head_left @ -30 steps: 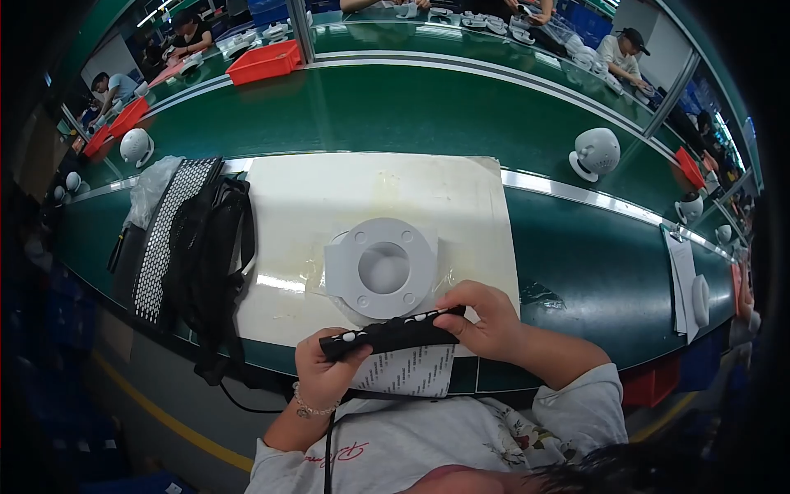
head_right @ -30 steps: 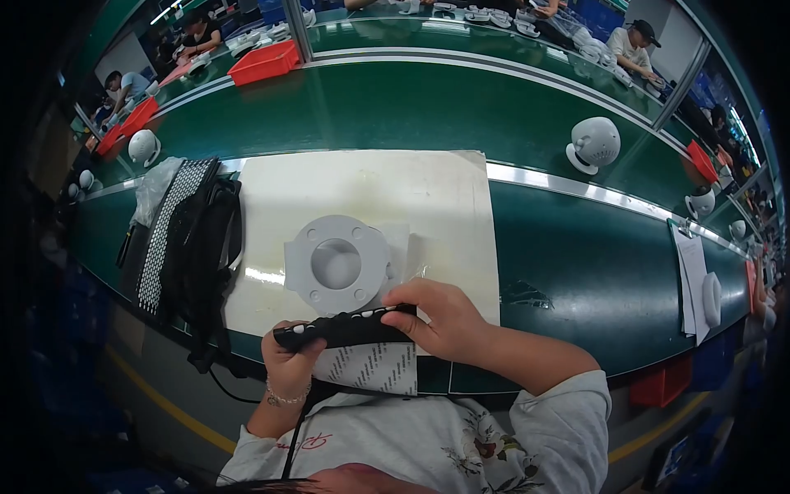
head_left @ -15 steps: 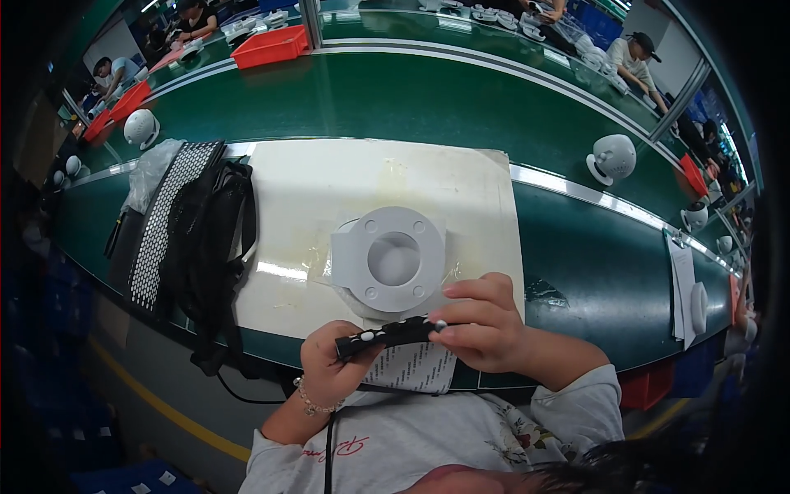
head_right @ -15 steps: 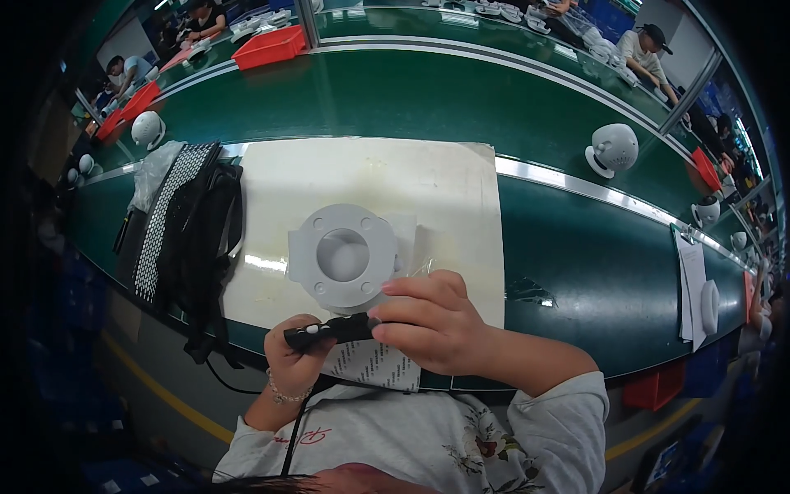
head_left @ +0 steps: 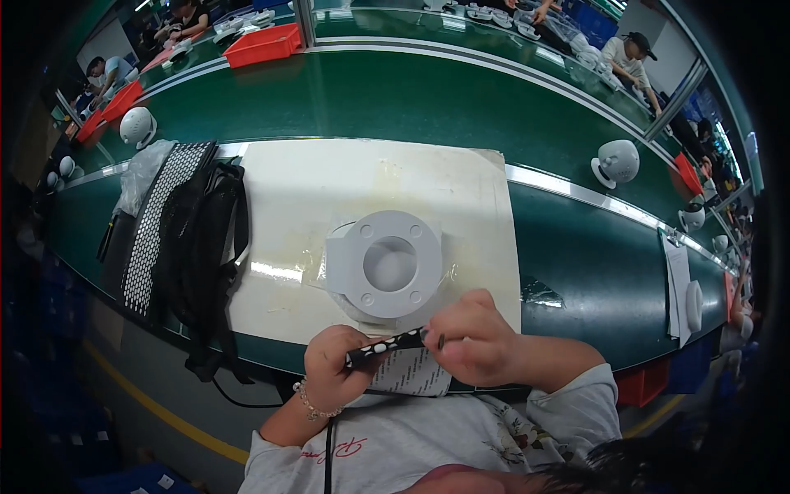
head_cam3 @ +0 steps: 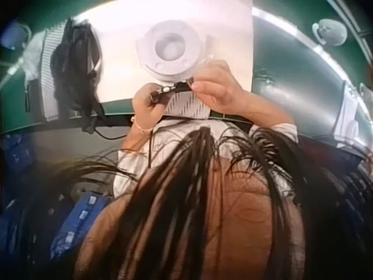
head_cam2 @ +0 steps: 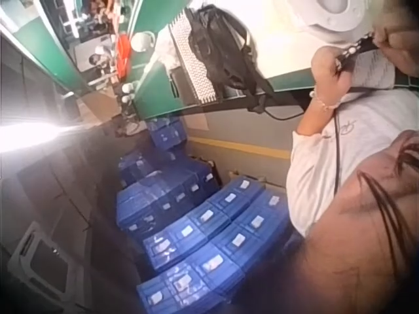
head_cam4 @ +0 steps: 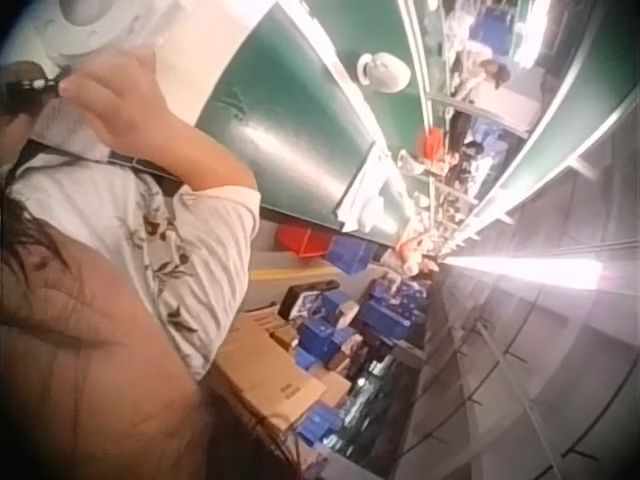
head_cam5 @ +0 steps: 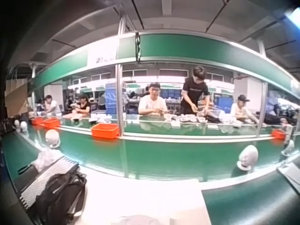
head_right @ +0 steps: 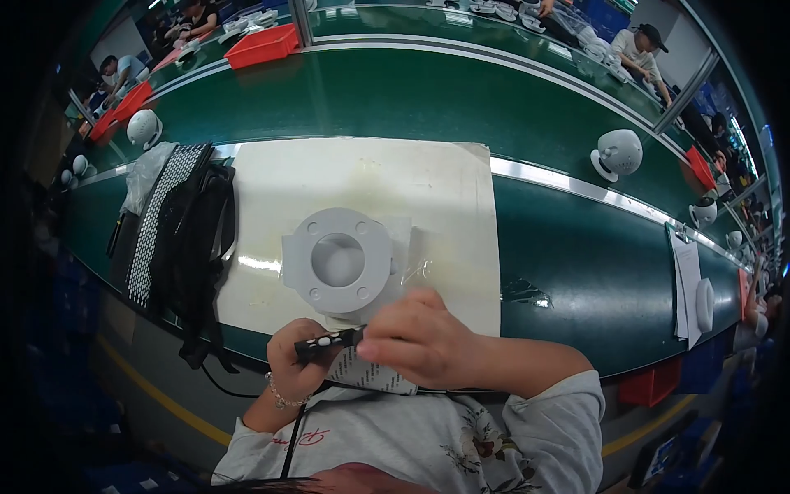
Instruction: Assembling small components into a dome camera housing on a factory production line.
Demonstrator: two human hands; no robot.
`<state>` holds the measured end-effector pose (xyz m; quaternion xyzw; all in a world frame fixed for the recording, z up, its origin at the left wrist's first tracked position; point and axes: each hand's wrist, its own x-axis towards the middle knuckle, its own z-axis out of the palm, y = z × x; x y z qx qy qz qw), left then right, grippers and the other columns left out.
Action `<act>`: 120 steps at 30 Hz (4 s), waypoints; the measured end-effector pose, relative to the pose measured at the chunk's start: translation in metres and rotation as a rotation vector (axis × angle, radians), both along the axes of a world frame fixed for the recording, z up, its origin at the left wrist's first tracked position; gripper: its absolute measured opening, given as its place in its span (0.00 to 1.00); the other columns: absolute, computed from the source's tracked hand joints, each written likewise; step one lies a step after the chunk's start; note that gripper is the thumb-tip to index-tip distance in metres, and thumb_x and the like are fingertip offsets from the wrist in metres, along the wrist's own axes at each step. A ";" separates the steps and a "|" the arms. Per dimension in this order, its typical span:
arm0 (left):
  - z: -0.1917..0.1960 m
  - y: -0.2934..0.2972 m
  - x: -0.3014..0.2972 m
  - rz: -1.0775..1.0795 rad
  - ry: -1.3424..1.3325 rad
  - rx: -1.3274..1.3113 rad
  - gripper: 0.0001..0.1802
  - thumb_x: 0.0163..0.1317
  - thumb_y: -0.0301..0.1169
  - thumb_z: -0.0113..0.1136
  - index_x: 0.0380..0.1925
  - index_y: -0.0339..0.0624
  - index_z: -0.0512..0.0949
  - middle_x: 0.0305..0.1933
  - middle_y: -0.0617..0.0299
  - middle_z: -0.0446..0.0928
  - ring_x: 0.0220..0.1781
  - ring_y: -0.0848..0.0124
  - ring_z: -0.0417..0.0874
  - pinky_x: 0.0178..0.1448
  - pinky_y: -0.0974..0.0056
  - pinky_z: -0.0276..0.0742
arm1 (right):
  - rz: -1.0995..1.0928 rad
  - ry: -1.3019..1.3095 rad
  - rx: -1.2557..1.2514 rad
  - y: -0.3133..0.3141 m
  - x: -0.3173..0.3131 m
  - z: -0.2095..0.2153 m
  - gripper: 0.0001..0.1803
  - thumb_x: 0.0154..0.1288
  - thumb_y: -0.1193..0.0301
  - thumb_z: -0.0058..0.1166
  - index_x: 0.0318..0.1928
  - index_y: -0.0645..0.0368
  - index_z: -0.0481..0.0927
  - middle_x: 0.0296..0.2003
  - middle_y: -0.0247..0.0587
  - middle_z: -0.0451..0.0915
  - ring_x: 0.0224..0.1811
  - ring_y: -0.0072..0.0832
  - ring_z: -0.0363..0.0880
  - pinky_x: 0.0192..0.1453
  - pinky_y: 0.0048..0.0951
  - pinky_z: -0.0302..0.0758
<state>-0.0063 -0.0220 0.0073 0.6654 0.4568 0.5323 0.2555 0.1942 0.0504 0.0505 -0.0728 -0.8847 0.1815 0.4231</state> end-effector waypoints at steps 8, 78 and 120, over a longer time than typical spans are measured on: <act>0.000 0.002 -0.002 0.057 0.100 0.177 0.09 0.40 0.21 0.65 0.21 0.39 0.74 0.35 0.57 0.69 0.28 0.70 0.72 0.30 0.68 0.67 | -0.063 0.177 -0.186 0.042 -0.007 0.024 0.37 0.45 0.92 0.51 0.55 0.55 0.55 0.37 0.39 0.68 0.33 0.24 0.71 0.33 0.21 0.67; -0.022 0.018 -0.010 -0.092 0.165 0.257 0.14 0.36 0.23 0.68 0.27 0.37 0.75 0.66 0.43 0.48 0.33 0.68 0.79 0.37 0.67 0.77 | -0.129 -0.355 -0.286 0.025 -0.034 0.034 0.02 0.55 0.72 0.54 0.28 0.54 0.75 0.65 0.50 0.49 0.69 0.48 0.34 0.66 0.45 0.38; -0.023 0.017 -0.002 0.038 0.074 0.278 0.12 0.35 0.21 0.65 0.23 0.33 0.75 0.60 0.49 0.62 0.38 0.64 0.77 0.35 0.67 0.75 | -0.290 -0.181 -0.047 0.018 -0.001 0.014 0.04 0.46 0.72 0.60 0.26 0.52 0.79 0.47 0.37 0.73 0.58 0.45 0.61 0.57 0.39 0.60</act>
